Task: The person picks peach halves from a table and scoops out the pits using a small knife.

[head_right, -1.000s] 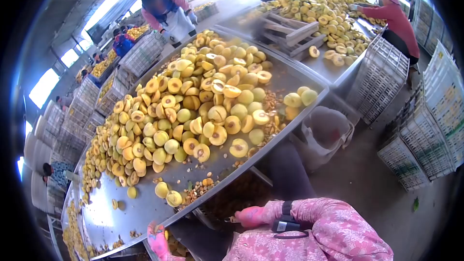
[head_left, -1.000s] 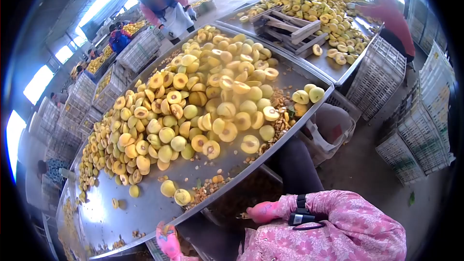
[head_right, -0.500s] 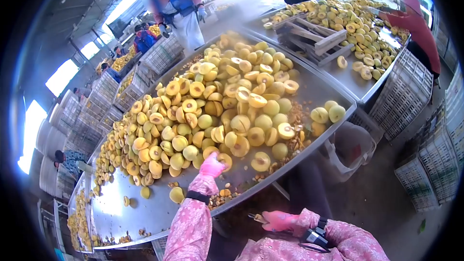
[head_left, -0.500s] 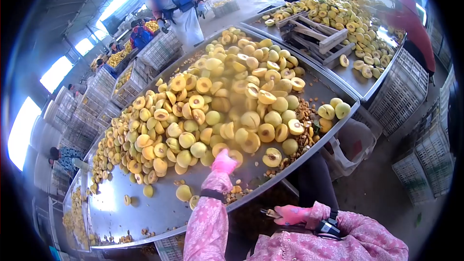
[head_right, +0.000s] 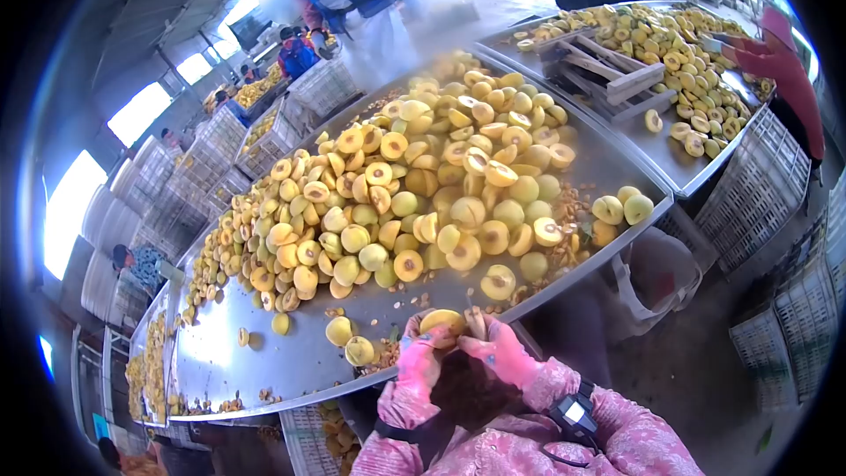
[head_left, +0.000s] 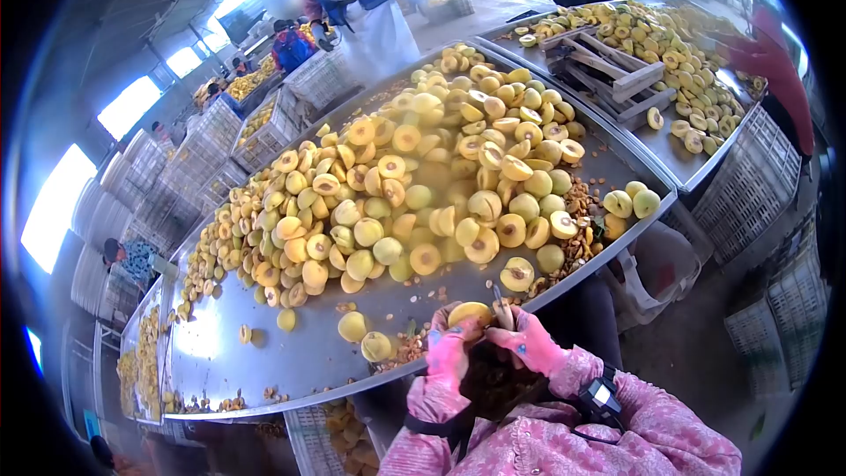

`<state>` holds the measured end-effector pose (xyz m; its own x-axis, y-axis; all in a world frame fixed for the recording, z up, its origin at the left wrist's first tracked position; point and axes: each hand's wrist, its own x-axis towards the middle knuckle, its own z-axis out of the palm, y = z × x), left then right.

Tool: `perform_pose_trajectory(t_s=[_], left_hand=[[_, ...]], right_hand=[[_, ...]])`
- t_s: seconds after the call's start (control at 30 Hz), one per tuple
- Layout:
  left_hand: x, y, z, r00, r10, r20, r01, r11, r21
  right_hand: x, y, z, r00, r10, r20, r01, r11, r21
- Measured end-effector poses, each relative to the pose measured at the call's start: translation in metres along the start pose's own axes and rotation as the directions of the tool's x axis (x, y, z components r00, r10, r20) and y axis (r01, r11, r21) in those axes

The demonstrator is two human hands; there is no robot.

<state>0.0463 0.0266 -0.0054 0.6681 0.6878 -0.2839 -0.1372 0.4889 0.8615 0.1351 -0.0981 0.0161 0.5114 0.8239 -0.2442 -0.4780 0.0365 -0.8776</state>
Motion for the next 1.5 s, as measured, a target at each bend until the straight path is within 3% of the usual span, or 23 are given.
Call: perform_pose_trajectory(t_s=[0.1,0.13,0.3,0.37,0.67,0.7,0.73,0.83,0.9,0.93,0.97,1.0,1.03,1.1,1.13,1.17,1.23,1.27,1.3,1.33,1.37,1.43,1.5], left_hand=[[-0.021,-0.011,0.009,0.978,0.182,-0.101,-0.182,0.983,0.011],[-0.021,-0.02,0.005,0.963,0.246,-0.111,-0.244,0.969,0.034],[-0.025,-0.036,0.002,0.88,0.441,-0.175,-0.44,0.897,0.048],[-0.026,-0.038,0.0,0.896,0.409,-0.173,-0.417,0.909,-0.011],[-0.033,-0.037,0.001,0.907,0.325,-0.267,-0.339,0.941,-0.008],[-0.03,-0.041,-0.004,0.883,0.397,-0.249,-0.387,0.918,0.09],[-0.029,-0.042,-0.002,0.886,0.389,-0.252,-0.388,0.92,0.053],[-0.028,-0.044,0.003,0.894,0.374,-0.247,-0.392,0.919,-0.029],[-0.022,-0.049,0.001,0.871,0.439,-0.22,-0.447,0.894,0.013],[-0.024,-0.042,0.007,0.877,0.418,-0.236,-0.433,0.901,-0.012],[-0.026,-0.035,0.01,0.88,0.397,-0.259,-0.42,0.907,-0.036],[-0.014,-0.043,-0.002,0.828,0.513,-0.227,-0.496,0.858,0.133],[-0.006,-0.035,-0.01,0.849,0.446,-0.282,-0.421,0.895,0.147],[-0.015,-0.01,-0.015,0.927,0.18,-0.33,-0.206,0.978,-0.043],[-0.016,-0.004,-0.015,0.908,0.195,-0.372,-0.235,0.97,-0.066],[-0.013,-0.005,-0.032,0.965,0.128,-0.229,-0.172,0.967,-0.185],[-0.028,0.017,-0.02,0.99,0.046,-0.136,-0.088,0.944,-0.317],[-0.032,0.022,-0.021,0.987,0.046,-0.151,-0.092,0.946,-0.311],[-0.031,0.02,-0.03,0.994,0.031,-0.109,-0.075,0.901,-0.427],[-0.037,0.038,-0.02,0.994,-0.076,-0.081,0.033,0.898,-0.439],[-0.039,0.043,-0.018,0.996,-0.094,-0.014,0.077,0.89,-0.449],[-0.039,0.041,-0.023,0.986,-0.155,0.052,0.157,0.799,-0.58],[-0.042,0.034,-0.023,0.991,-0.122,0.048,0.128,0.826,-0.548]], right_hand=[[0.008,0.008,0.011,0.995,0.05,-0.091,-0.05,0.999,0.004],[0.011,0.019,0.016,0.989,-0.009,-0.151,0.008,1.0,-0.007],[0.002,0.015,0.023,0.993,0.056,-0.106,-0.047,0.995,0.085],[-0.003,0.007,0.024,0.988,0.135,-0.077,-0.13,0.989,0.07],[0.0,0.025,0.022,0.993,0.113,-0.04,-0.109,0.991,0.081],[0.001,0.027,0.018,0.997,0.057,-0.044,-0.052,0.992,0.116],[0.007,0.036,0.011,0.999,0.016,-0.039,-0.016,1.0,0.019],[0.016,0.048,0.002,0.997,0.012,-0.072,-0.015,0.999,-0.043],[0.012,0.041,0.003,0.996,0.067,-0.057,-0.068,0.998,-0.006],[0.006,0.03,0.005,0.99,0.14,0.002,-0.14,0.99,0.008],[-0.003,0.019,0.012,0.994,0.103,0.031,-0.105,0.992,0.073],[-0.017,0.006,0.017,0.97,0.158,0.187,-0.148,0.987,-0.065],[-0.026,-0.002,0.018,0.914,0.237,0.33,-0.172,0.962,-0.213],[-0.033,0.011,0.033,0.88,0.097,0.464,-0.031,0.989,-0.147],[-0.036,-0.004,0.029,0.888,0.219,0.404,-0.107,0.954,-0.281],[-0.031,-0.006,0.024,0.892,0.245,0.38,-0.13,0.944,-0.303],[-0.03,-0.011,0.02,0.932,0.174,0.319,-0.061,0.941,-0.334],[-0.016,0.019,0.009,0.93,0.15,0.335,-0.033,0.943,-0.33],[-0.024,0.002,0.012,0.932,0.193,0.308,-0.072,0.928,-0.365],[-0.024,0.004,0.007,0.923,0.234,0.306,-0.089,0.902,-0.423],[-0.027,0.01,0.005,0.93,0.203,0.305,-0.082,0.926,-0.368],[-0.032,0.009,0.005,0.923,-0.119,0.366,0.33,0.733,-0.595],[-0.039,-0.01,0.008,0.917,0.173,0.361,0.113,0.753,-0.648]])
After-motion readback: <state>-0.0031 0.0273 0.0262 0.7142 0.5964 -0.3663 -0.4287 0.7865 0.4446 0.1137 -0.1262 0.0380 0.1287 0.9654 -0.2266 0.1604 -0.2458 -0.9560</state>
